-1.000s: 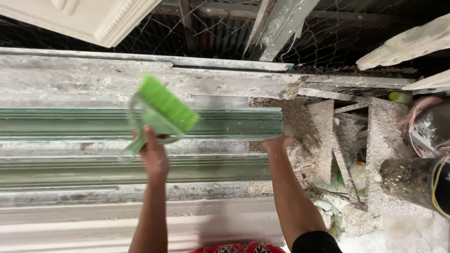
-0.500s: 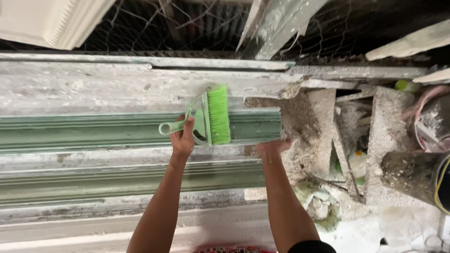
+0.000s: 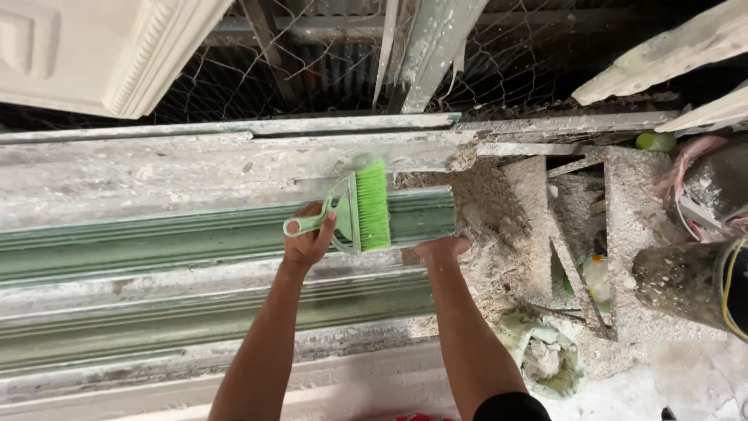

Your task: The person scrubs green rubber mold strips with a brush, applies liquid from a can onto the mold pieces with a paintbrush, then carries a bowl to a water tap, fills a pink cup with water, and scoops white plaster powder from a bag into the bowl.

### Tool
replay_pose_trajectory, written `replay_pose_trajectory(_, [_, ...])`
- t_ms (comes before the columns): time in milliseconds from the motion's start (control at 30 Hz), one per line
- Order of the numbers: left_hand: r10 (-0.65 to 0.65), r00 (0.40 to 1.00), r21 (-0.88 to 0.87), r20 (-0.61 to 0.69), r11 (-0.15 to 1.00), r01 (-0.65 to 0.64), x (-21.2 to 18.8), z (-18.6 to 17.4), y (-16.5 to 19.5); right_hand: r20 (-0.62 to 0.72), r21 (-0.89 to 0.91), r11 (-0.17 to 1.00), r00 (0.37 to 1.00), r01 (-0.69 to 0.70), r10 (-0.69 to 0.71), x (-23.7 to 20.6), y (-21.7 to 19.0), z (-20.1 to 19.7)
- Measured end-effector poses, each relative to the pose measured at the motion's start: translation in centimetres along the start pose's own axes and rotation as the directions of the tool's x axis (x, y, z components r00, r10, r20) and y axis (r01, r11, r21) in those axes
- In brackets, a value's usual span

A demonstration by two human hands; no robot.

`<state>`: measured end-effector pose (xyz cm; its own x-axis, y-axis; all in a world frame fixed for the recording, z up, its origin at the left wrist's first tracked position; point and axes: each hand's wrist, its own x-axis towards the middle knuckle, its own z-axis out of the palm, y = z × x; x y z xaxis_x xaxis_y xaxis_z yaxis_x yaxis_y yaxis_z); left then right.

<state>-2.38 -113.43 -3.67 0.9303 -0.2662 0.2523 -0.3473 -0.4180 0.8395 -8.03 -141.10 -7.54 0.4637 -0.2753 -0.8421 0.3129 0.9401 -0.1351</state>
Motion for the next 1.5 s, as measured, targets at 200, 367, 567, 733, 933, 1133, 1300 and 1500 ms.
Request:
replay_pose_trajectory(200, [0.067, 0.991, 0.062, -0.113, 0.996, -0.060, 0.3, 0.8, 0.6, -0.153, -0.064, 0.995, 0.985, 0.075, -0.084, -0.9, 0.5, 1.1])
replay_pose_trajectory(367, [-0.015, 0.993, -0.017, -0.119, 1.000, 0.013, 0.1, 0.8, 0.8, -0.066, -0.123, 0.986, 0.990, 0.112, -0.121, -0.8, 0.4, 0.7])
replay_pose_trajectory(567, [-0.258, 0.959, -0.088, -0.117, 0.965, 0.248, 0.6, 1.0, -0.5, -0.163, -0.196, 0.981, 0.986, 0.000, -0.032, -1.5, -1.8, 1.5])
replay_pose_trajectory(733, [-0.334, 0.942, -0.565, -0.043, 0.785, 0.252, 1.3, -0.3, 0.6, -0.149, -0.896, 0.443, 0.948, -0.009, -0.283, -3.5, -8.8, 4.0])
replay_pose_trajectory(933, [-0.368, 0.906, -0.013, -0.210, 0.927, 0.374, -2.3, -9.8, 2.5, 0.152, -0.988, -0.052, 0.971, 0.145, -0.185, -3.8, -10.6, 5.4])
replay_pose_trajectory(1133, [-0.290, 0.922, 0.691, -0.255, 0.613, 0.384, -0.4, -4.3, 4.9, 0.349, -0.926, -0.161, 0.937, 0.342, -0.017, -4.1, -6.9, 3.2])
replay_pose_trajectory(1300, [-0.358, 0.858, 0.123, 0.369, 0.934, 0.337, 3.1, 14.6, 16.6, 0.341, -0.940, 0.070, 0.931, 0.335, 0.128, -5.4, -9.3, 3.0])
replay_pose_trajectory(1500, [-0.254, 0.835, -0.216, 0.488, 0.892, 0.397, 2.6, 15.1, 19.1, 0.235, -0.972, -0.010, 0.961, 0.236, -0.147, -6.9, -15.7, 1.0])
